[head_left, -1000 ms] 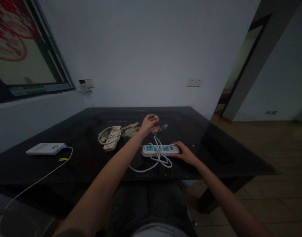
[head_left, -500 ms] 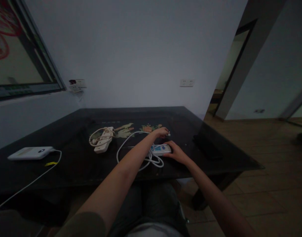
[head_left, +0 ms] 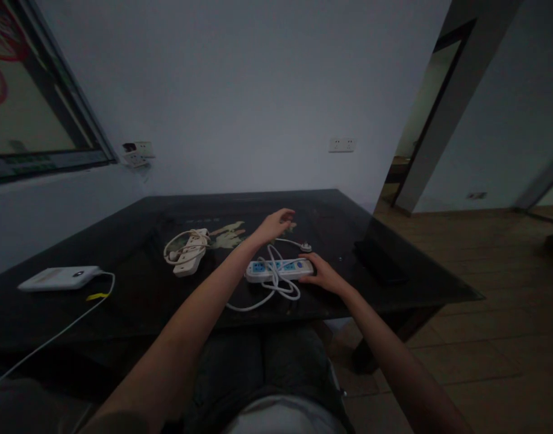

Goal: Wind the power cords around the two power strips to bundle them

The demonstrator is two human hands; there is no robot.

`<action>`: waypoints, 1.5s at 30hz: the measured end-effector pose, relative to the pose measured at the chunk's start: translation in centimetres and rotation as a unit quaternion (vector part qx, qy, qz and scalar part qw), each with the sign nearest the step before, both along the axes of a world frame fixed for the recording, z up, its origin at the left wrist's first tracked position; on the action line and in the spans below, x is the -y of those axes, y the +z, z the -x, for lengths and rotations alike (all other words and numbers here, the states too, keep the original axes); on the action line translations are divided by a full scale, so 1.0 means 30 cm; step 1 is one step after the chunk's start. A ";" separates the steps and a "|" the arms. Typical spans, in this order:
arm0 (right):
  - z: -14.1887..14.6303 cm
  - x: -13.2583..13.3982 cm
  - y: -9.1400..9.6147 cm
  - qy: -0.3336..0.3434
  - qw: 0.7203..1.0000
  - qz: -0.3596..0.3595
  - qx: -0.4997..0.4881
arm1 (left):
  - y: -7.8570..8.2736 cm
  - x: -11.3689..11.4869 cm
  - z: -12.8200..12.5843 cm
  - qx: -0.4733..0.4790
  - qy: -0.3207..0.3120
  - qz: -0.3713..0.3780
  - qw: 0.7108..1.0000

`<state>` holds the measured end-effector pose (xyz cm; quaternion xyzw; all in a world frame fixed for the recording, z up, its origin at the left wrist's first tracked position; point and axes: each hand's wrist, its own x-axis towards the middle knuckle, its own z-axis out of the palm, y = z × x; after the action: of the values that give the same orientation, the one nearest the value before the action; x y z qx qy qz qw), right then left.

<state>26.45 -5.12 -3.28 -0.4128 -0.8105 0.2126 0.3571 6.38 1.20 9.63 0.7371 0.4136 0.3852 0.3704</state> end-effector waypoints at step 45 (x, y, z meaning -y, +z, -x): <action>0.102 0.269 0.040 -0.277 0.948 -0.137 0.073 | -0.375 0.586 0.266 -0.056 0.142 -0.056 0.987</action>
<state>23.38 -13.20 -2.07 -0.5828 -0.7091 -0.0382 0.3951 -1.60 -16.38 -1.63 0.7110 0.5121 0.4146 0.2457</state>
